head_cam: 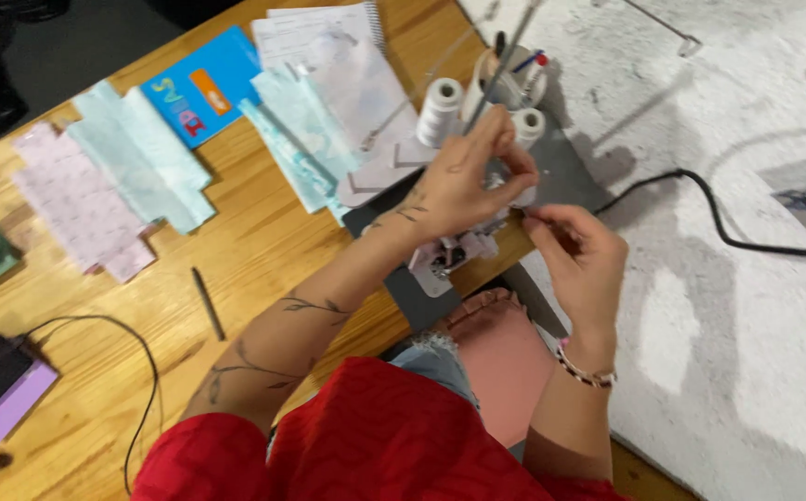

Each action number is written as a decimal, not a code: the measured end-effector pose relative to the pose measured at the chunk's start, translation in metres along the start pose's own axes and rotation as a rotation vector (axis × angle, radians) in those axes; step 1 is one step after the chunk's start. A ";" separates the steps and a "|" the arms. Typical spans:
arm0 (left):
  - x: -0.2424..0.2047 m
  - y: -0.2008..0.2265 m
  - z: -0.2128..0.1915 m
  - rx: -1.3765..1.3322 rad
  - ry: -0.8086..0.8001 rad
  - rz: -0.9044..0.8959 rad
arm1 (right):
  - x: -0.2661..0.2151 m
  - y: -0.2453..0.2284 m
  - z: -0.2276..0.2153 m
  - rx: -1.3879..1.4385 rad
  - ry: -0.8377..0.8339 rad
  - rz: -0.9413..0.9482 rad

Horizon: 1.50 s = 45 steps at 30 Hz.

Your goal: The person threads a sewing machine by placing spools of white thread onto the machine's spool holder and guiding the thread through the tension discs and needle area. They handle the thread and spools by hand to prepare the machine for use.

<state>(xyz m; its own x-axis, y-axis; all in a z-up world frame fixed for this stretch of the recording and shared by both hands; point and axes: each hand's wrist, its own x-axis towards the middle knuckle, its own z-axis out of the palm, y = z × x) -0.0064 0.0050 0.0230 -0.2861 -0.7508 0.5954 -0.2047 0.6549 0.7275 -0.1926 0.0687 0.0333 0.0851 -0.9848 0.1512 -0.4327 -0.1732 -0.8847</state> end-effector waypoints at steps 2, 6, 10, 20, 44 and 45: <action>-0.002 -0.002 0.006 0.075 0.055 0.058 | -0.005 0.014 -0.001 0.018 -0.017 -0.037; -0.005 0.000 0.008 0.213 0.169 0.012 | -0.024 0.008 -0.006 0.041 0.051 -0.026; -0.006 0.014 0.004 0.277 0.204 -0.016 | -0.043 -0.006 -0.017 0.076 0.067 0.054; -0.037 0.046 0.009 0.295 0.249 -0.103 | -0.061 -0.014 -0.009 0.159 -0.033 0.081; -0.140 0.128 0.015 -0.254 0.320 -0.675 | -0.131 -0.006 0.036 0.294 -0.065 0.246; -0.144 0.125 0.017 -0.288 0.300 -0.706 | -0.130 -0.006 0.035 0.170 -0.049 0.314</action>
<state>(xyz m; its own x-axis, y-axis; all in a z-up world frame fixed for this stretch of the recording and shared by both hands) -0.0071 0.1964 0.0227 0.0911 -0.9958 0.0007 0.0174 0.0023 0.9998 -0.1691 0.1982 0.0037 0.0164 -0.9874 -0.1575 -0.2898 0.1461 -0.9459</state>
